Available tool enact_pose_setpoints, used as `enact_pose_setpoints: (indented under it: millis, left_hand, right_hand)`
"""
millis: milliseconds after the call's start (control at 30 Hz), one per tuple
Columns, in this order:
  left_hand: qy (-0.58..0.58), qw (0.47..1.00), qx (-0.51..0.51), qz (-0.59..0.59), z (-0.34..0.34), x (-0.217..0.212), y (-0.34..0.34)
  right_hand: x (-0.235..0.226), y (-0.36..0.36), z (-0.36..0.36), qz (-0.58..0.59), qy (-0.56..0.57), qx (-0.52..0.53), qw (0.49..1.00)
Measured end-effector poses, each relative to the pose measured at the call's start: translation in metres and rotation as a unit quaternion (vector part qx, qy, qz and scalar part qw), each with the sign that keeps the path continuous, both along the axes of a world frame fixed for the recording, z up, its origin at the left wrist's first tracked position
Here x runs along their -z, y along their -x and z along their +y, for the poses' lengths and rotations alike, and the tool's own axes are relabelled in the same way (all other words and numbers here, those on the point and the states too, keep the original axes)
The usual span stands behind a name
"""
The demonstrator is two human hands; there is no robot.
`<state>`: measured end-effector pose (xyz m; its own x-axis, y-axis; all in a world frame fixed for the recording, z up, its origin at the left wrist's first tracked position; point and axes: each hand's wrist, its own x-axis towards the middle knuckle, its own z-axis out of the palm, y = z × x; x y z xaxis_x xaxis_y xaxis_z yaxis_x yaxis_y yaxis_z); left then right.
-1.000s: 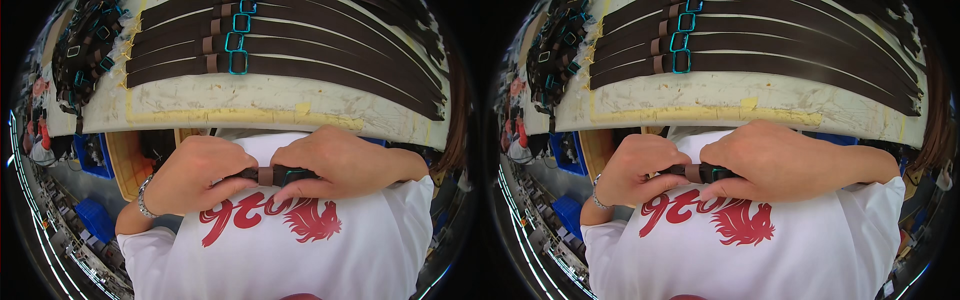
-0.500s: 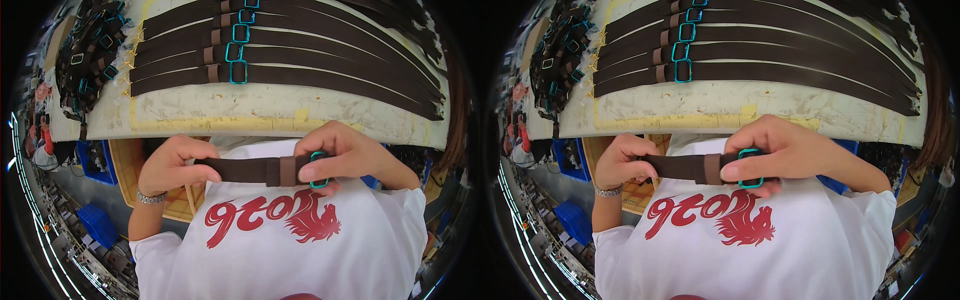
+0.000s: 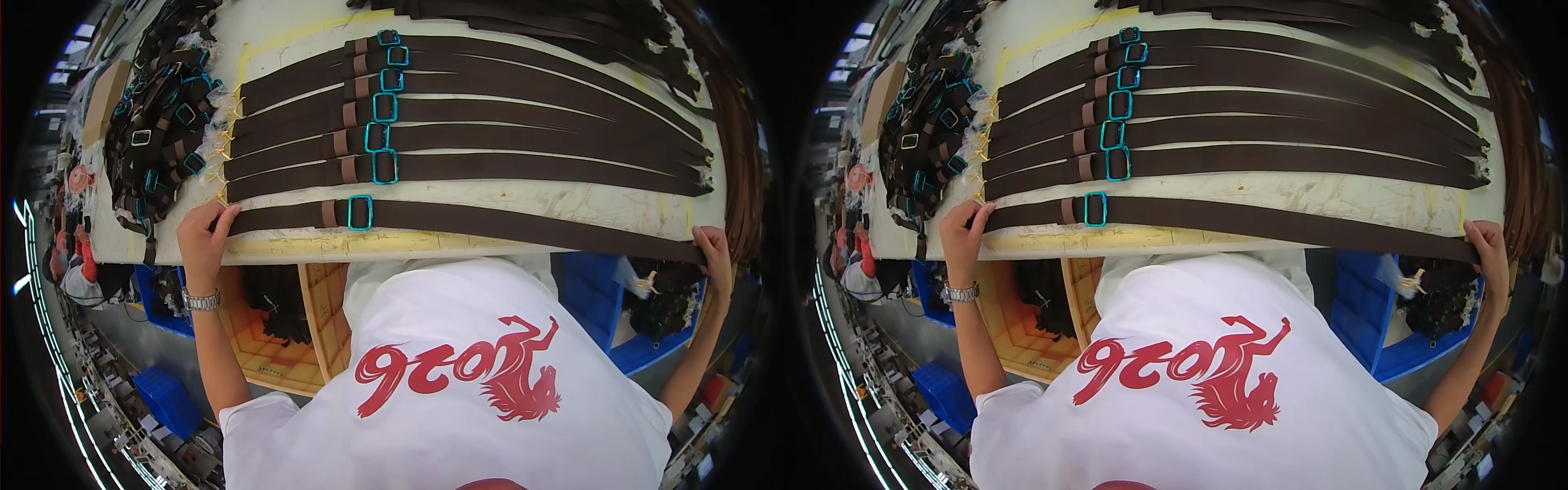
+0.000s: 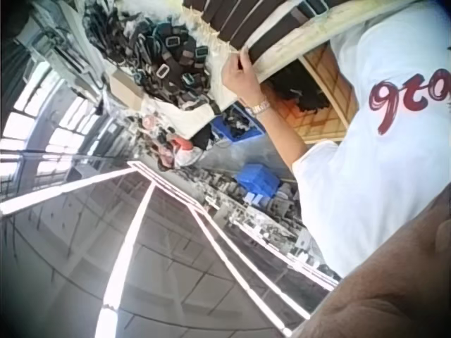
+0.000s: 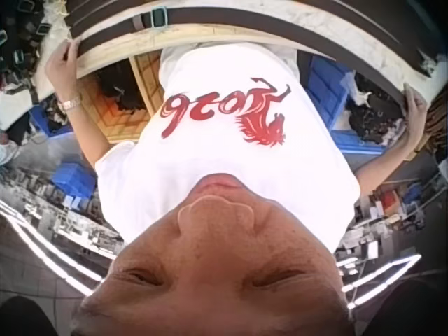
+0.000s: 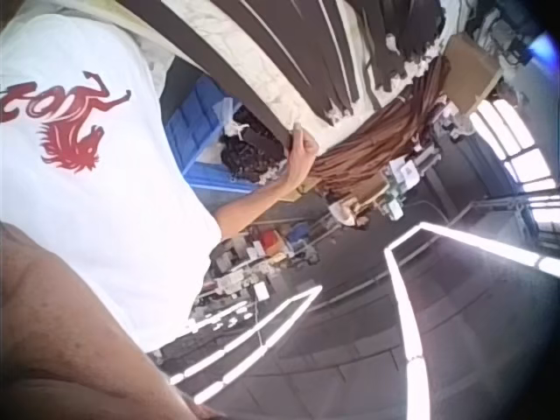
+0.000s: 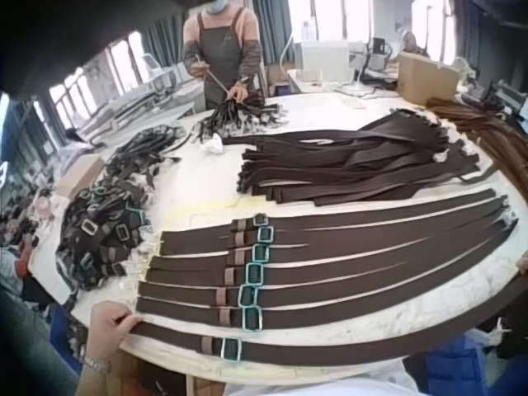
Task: The person assembles brown fabric belts by threading them through teal and gold metal buckles. They repeatedly pick up a belt, thread it through a buckle, and place the finished unit on a table alongside others.
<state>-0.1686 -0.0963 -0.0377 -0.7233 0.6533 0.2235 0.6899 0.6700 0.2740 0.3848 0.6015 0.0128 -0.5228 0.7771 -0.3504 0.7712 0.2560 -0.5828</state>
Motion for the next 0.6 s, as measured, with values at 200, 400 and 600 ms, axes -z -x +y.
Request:
enact_pose_setpoints:
  millis: [200,400,600]
  left_hand:
    - [-0.023,0.985,-0.009,0.17,0.009,0.031,0.005]
    - [-0.023,0.98,-0.04,0.194,0.019,0.031,-0.003]
    - [-0.12,0.973,-0.073,0.181,0.044,0.026,-0.053]
  right_hand:
    - [0.045,0.009,0.078,0.009,-0.338,-0.109,0.935]
    - [0.102,0.031,0.082,0.029,-0.455,-0.025,0.889]
    - [0.081,0.094,0.033,0.17,-0.448,0.073,0.875]
